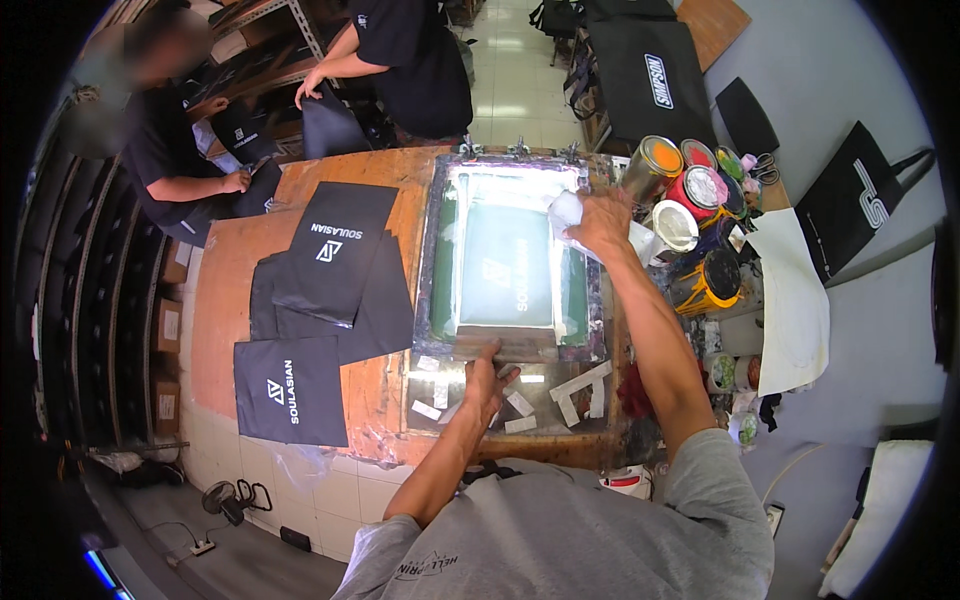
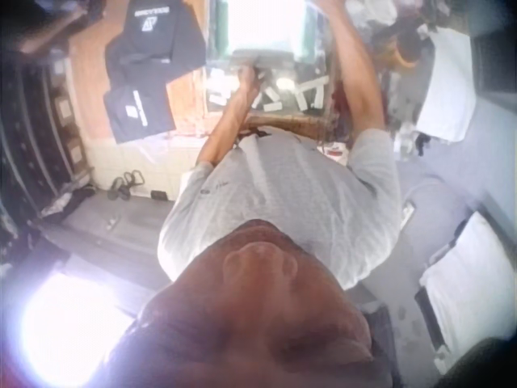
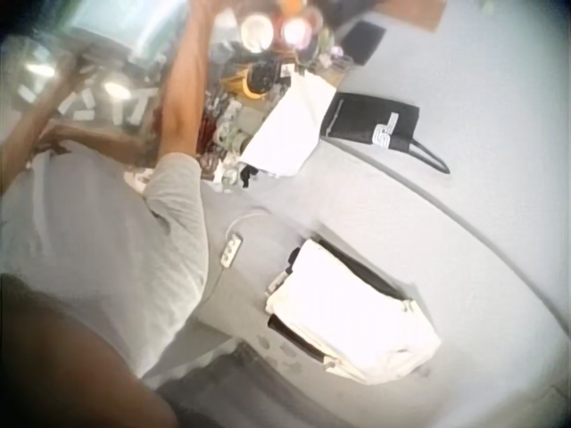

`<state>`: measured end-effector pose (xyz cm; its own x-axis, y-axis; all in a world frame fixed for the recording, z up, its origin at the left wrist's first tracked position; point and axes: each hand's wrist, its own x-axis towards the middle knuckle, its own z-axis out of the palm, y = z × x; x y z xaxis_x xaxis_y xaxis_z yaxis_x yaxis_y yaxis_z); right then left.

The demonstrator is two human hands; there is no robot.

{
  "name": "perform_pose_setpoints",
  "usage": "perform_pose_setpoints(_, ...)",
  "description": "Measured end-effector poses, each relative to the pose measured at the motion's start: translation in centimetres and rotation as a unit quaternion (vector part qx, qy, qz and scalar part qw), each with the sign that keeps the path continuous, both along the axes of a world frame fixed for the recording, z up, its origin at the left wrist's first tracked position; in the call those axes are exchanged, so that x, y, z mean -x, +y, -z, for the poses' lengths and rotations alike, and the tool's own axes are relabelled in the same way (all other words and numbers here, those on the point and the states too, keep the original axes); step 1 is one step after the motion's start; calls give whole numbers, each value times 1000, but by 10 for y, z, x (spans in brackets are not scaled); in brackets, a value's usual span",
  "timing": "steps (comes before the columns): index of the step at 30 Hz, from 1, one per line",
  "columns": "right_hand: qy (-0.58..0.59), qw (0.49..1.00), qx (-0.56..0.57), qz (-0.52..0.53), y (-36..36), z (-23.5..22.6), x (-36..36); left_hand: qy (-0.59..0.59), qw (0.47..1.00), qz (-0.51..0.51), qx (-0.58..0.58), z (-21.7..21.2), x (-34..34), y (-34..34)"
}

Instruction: The person performs screen printing on black bags by placing a bag on a flat surface, lowering a screen over it, and using a squeegee to spread ink before lifting the screen and setting the printed bag aside.

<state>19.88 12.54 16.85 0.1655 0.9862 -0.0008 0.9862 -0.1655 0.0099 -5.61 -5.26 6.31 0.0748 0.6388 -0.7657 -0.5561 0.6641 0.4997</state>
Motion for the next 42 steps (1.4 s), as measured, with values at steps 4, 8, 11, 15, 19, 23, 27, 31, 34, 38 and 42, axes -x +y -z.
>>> perform_pose_setpoints(4,-5,998,-50,-29,6,7,11,1,1000,12,3,1,2,0)
perform_pose_setpoints(8,73,996,-55,-2,-10,8,2,-14,1000,22,-6,5,4,0)
perform_pose_setpoints(11,93,994,-53,33,-36,3,-17,-24,999,32,-15,8,5,0)
perform_pose_setpoints(15,150,980,-77,104,-88,1,-47,-21,999,32,-11,10,5,0)
perform_pose_setpoints(19,229,935,-162,217,-156,22,-76,-15,999,50,-4,8,6,2)
perform_pose_setpoints(23,334,845,-316,274,-231,48,-99,-24,997,77,-16,0,8,4)
perform_pose_setpoints(27,315,824,-335,332,-283,63,-109,-25,996,79,-32,-3,8,3)
perform_pose_setpoints(31,173,846,-354,359,-306,54,-97,-33,996,75,-25,10,10,4)
perform_pose_setpoints(34,26,861,-440,253,-299,43,-56,-51,996,72,-15,29,10,5)
perform_pose_setpoints(38,182,947,-226,-140,-252,40,40,-73,994,80,-8,42,12,6)
perform_pose_setpoints(42,290,910,-63,-288,-200,56,113,-80,992,85,-45,38,11,0)
